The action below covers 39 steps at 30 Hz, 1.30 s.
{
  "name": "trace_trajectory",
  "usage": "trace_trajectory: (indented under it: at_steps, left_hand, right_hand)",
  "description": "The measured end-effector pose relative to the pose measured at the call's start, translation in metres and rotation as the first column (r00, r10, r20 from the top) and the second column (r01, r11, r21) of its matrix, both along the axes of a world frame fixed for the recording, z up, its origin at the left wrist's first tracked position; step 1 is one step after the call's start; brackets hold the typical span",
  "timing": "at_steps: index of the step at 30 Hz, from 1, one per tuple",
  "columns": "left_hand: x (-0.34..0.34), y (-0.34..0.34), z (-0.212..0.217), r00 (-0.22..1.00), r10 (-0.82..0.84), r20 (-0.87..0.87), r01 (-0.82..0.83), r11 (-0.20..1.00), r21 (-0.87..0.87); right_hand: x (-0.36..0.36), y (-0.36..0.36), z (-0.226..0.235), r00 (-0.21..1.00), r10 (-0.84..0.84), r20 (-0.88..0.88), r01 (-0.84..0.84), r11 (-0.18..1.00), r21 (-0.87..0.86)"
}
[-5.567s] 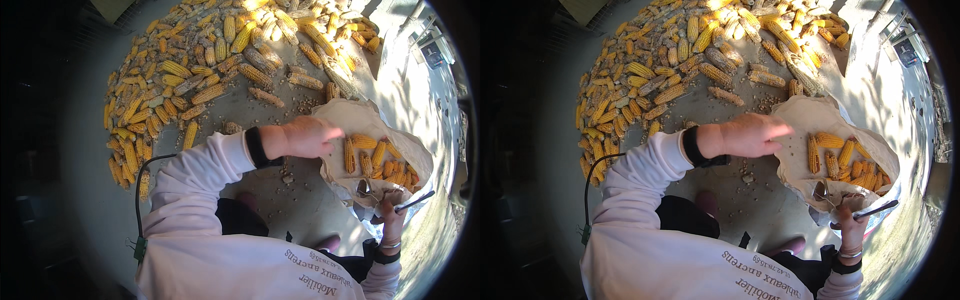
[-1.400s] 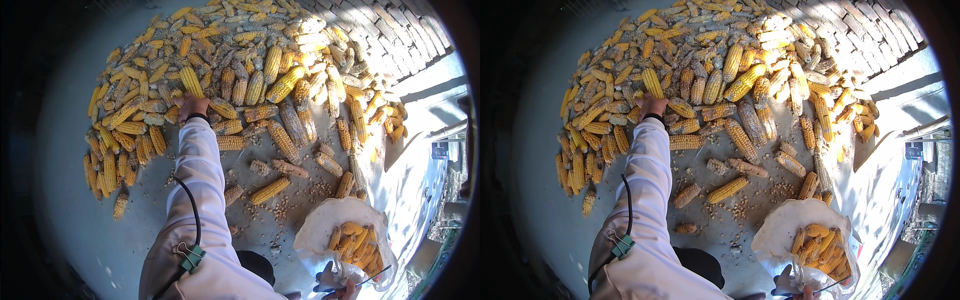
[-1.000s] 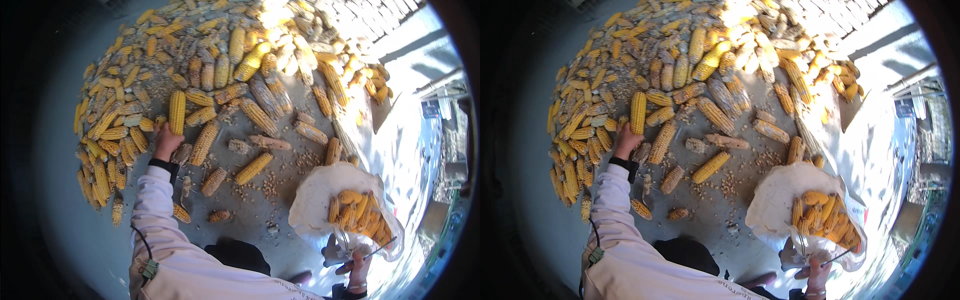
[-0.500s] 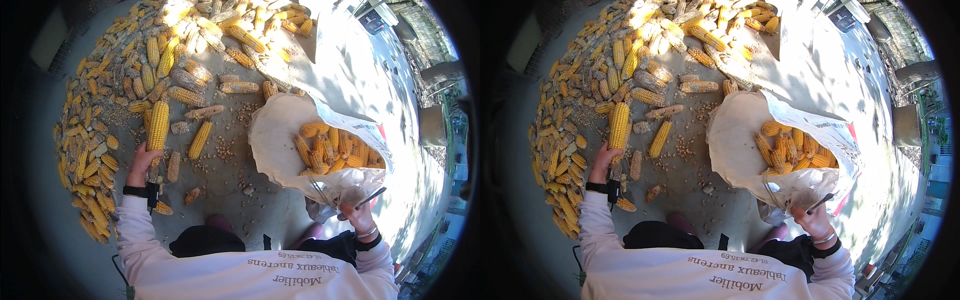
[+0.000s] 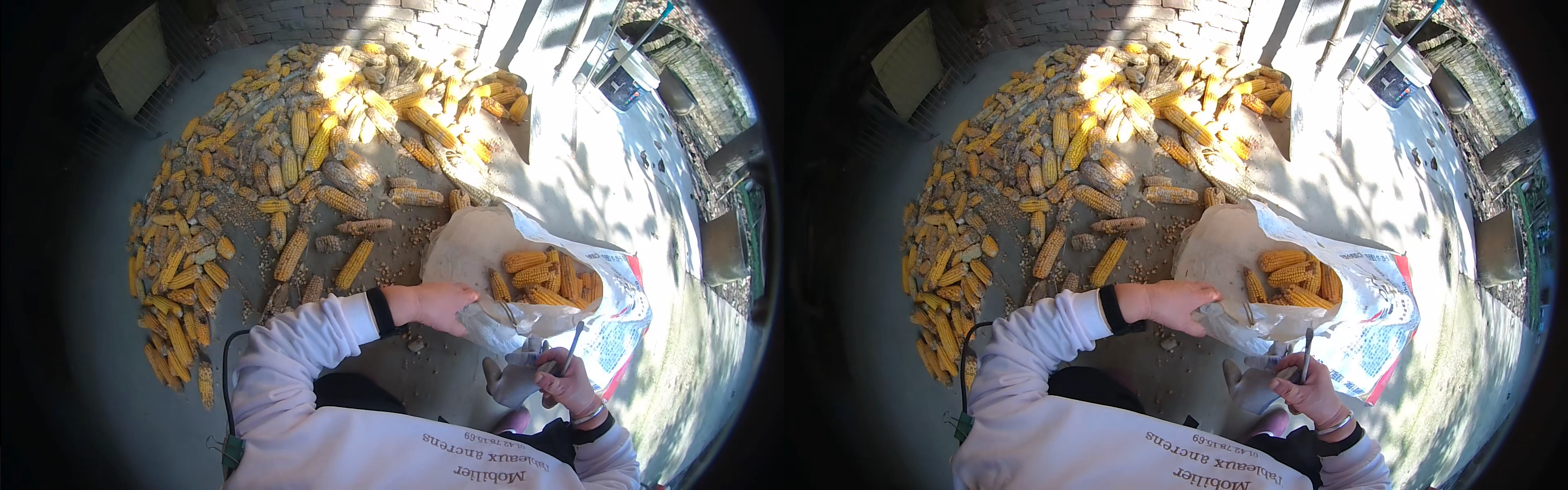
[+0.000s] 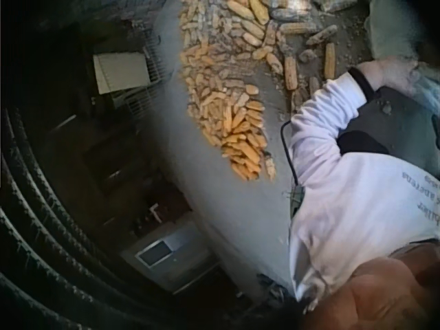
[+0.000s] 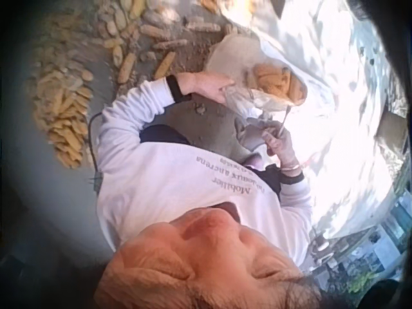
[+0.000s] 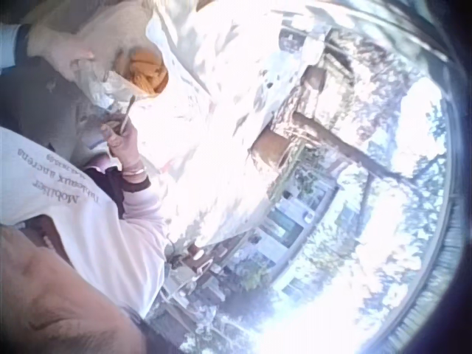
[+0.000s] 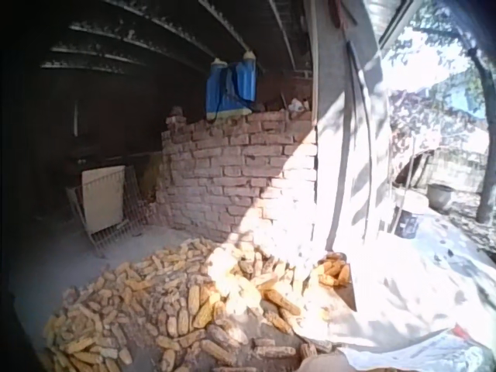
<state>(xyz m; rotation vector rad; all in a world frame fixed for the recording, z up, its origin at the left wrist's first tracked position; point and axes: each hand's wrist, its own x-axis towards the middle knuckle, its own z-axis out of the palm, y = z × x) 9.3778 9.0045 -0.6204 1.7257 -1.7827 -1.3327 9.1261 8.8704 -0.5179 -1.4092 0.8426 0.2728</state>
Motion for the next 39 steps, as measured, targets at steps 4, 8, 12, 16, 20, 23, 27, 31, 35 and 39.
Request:
trace_trajectory:
  at_steps: [4, 8, 12, 16, 20, 23, 27, 31, 35, 39]
  left_hand:
    - [-0.019, 0.002, 0.005, 0.997, 0.005, -0.071, -0.017, 0.985, -0.169]
    - [-0.042, -0.009, 0.007, 0.973, 0.194, 0.123, -0.127, 0.901, -0.415]
    - [-0.054, -0.035, 0.004, 0.983, 0.178, -0.045, -0.181, 0.907, -0.379]
    - [-0.051, -0.051, -0.007, 0.990, 0.134, -0.041, -0.140, 0.955, -0.261]
    - [-0.037, -0.049, -0.015, 0.912, 0.358, -0.202, -0.408, 0.845, -0.345]
    - [-0.030, -0.045, -0.014, 0.860, 0.407, -0.309, -0.493, 0.818, -0.295]
    - [-0.043, -0.043, -0.010, 0.739, 0.511, -0.439, -0.643, 0.729, -0.234]
    - [-0.059, -0.040, -0.003, 0.746, 0.543, -0.386, -0.628, 0.766, -0.137]
    - [-0.064, -0.027, 0.023, 0.816, 0.555, -0.159, -0.578, 0.789, -0.208]
    - [-0.065, -0.003, 0.082, 0.852, 0.489, 0.186, -0.467, 0.871, -0.154]
  right_hand:
    - [-0.002, -0.002, -0.005, 0.999, -0.006, -0.044, 0.004, 0.999, -0.044]
    - [-0.001, -0.005, -0.004, 0.984, -0.161, 0.078, 0.165, 0.986, -0.039]
    - [0.009, -0.017, 0.002, 0.894, -0.341, 0.290, 0.374, 0.925, -0.066]
    - [0.019, -0.029, -0.002, 0.882, -0.311, 0.354, 0.370, 0.922, -0.111]
    - [0.019, -0.033, -0.025, 0.911, -0.210, 0.354, 0.289, 0.939, -0.186]
    - [0.016, -0.028, -0.034, 0.964, -0.203, 0.171, 0.211, 0.977, -0.035]
    - [0.009, -0.014, -0.026, 0.975, -0.221, -0.020, 0.221, 0.975, 0.001]
    - [-0.003, 0.004, -0.013, 0.979, -0.181, -0.094, 0.190, 0.977, 0.102]
    - [-0.015, 0.020, 0.003, 0.957, -0.237, -0.167, 0.264, 0.951, 0.164]
    - [-0.029, 0.024, 0.059, 0.950, -0.212, -0.231, 0.270, 0.926, 0.262]
